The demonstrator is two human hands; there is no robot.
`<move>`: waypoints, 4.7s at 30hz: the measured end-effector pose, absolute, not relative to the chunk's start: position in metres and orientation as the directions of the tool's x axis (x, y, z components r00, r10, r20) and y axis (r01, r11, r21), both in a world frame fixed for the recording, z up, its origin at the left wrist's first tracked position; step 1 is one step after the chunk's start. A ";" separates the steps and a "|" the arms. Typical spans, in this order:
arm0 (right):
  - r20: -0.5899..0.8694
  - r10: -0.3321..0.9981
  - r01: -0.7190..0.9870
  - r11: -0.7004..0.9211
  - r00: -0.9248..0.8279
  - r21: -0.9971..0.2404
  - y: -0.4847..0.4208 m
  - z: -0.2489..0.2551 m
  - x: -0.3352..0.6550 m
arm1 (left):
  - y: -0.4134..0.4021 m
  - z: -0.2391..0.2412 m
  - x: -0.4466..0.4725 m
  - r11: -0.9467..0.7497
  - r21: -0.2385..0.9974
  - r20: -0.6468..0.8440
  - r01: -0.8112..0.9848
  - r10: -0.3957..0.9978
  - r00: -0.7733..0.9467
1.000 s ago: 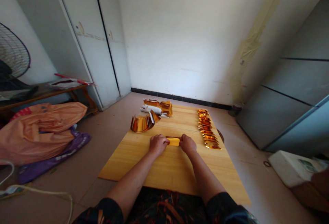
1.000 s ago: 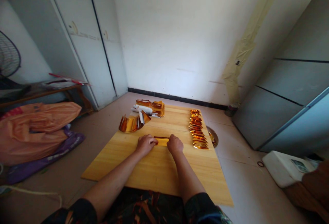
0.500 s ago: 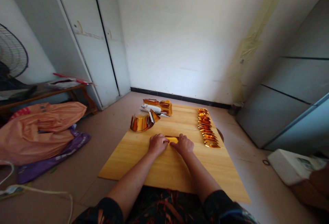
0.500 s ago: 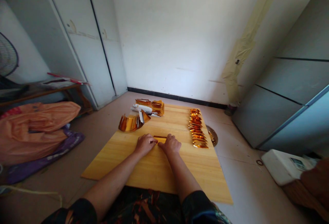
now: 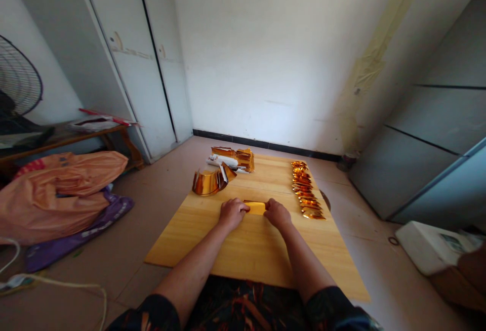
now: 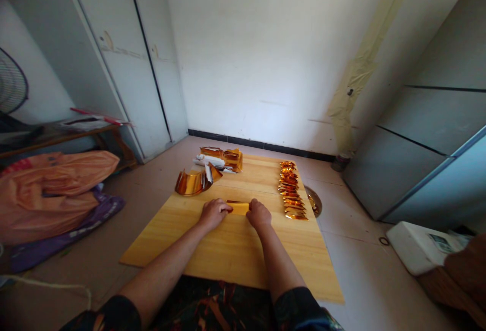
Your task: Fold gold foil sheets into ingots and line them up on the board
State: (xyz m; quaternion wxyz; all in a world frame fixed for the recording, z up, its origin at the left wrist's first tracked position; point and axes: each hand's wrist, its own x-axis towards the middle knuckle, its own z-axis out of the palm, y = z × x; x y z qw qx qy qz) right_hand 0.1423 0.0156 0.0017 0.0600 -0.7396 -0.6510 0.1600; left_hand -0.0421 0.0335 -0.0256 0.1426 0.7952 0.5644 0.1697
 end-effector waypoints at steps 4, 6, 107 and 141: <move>-0.150 0.984 0.945 -0.139 0.098 -0.294 0.019 -0.004 0.145 | 0.032 -0.018 -0.038 -0.296 0.396 0.077 0.869 0.954 0.290; -0.139 0.985 0.949 -0.137 0.101 -0.283 0.019 -0.005 0.145 | 0.030 -0.012 -0.035 -0.285 0.370 0.053 0.884 0.957 0.286; 0.169 0.872 0.837 0.488 -0.459 -0.245 -0.027 -0.015 0.147 | -0.035 -0.007 -0.045 -0.430 0.274 0.199 0.861 0.901 0.386; 0.062 0.995 0.961 0.089 -0.075 -0.261 0.002 -0.005 0.156 | -0.022 -0.031 -0.021 -0.578 0.249 0.251 0.777 0.813 0.525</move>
